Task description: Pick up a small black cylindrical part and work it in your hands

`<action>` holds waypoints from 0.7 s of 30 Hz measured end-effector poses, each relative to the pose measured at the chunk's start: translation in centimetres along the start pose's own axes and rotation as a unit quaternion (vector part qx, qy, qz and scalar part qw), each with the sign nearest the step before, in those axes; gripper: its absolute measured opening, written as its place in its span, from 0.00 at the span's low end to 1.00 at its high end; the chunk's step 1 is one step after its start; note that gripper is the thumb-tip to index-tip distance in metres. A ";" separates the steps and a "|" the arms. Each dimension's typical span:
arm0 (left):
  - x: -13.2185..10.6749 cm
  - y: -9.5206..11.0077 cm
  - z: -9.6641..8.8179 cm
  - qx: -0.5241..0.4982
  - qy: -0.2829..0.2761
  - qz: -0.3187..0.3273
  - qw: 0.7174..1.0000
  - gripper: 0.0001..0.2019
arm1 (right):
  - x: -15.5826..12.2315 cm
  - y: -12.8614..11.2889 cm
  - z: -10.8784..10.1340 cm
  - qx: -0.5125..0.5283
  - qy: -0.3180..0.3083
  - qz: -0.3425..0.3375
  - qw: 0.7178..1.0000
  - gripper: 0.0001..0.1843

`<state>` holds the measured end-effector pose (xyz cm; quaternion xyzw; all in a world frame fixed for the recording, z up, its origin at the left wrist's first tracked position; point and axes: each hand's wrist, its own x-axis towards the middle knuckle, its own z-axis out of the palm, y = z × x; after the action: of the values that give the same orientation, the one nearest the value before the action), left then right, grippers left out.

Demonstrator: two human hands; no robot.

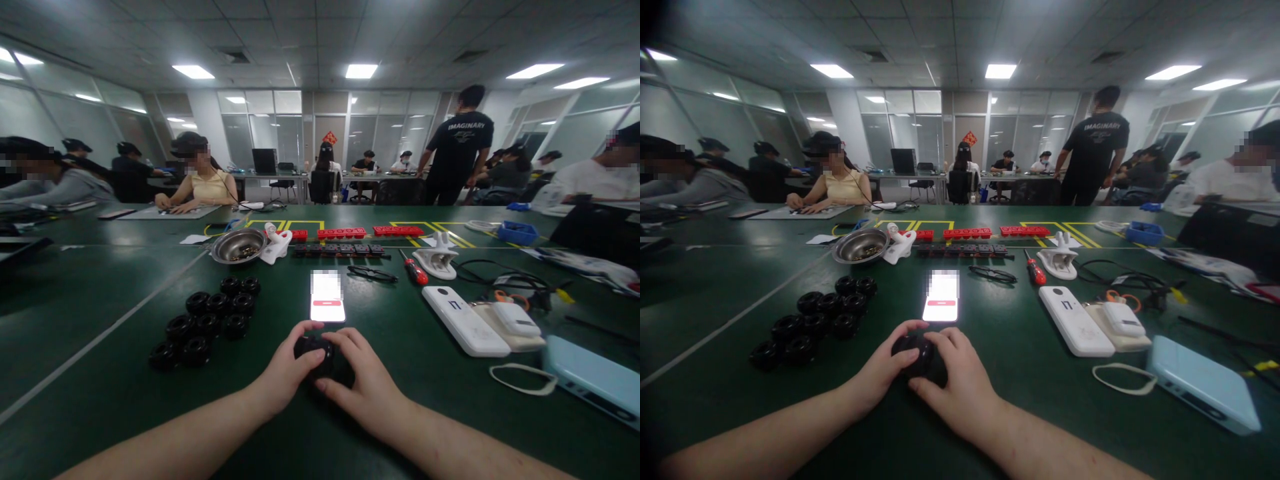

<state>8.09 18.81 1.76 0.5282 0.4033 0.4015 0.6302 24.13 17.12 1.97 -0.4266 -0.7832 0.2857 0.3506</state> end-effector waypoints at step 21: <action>-0.2 -0.1 0.0 0.029 0.018 0.017 0.999 0.23 | 0.4 0.3 -0.1 0.005 -0.002 -0.002 1.000 0.15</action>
<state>8.06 18.61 1.71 0.5457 0.4170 0.4093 0.6007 24.21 17.65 1.90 -0.4227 -0.7835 0.2896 0.3514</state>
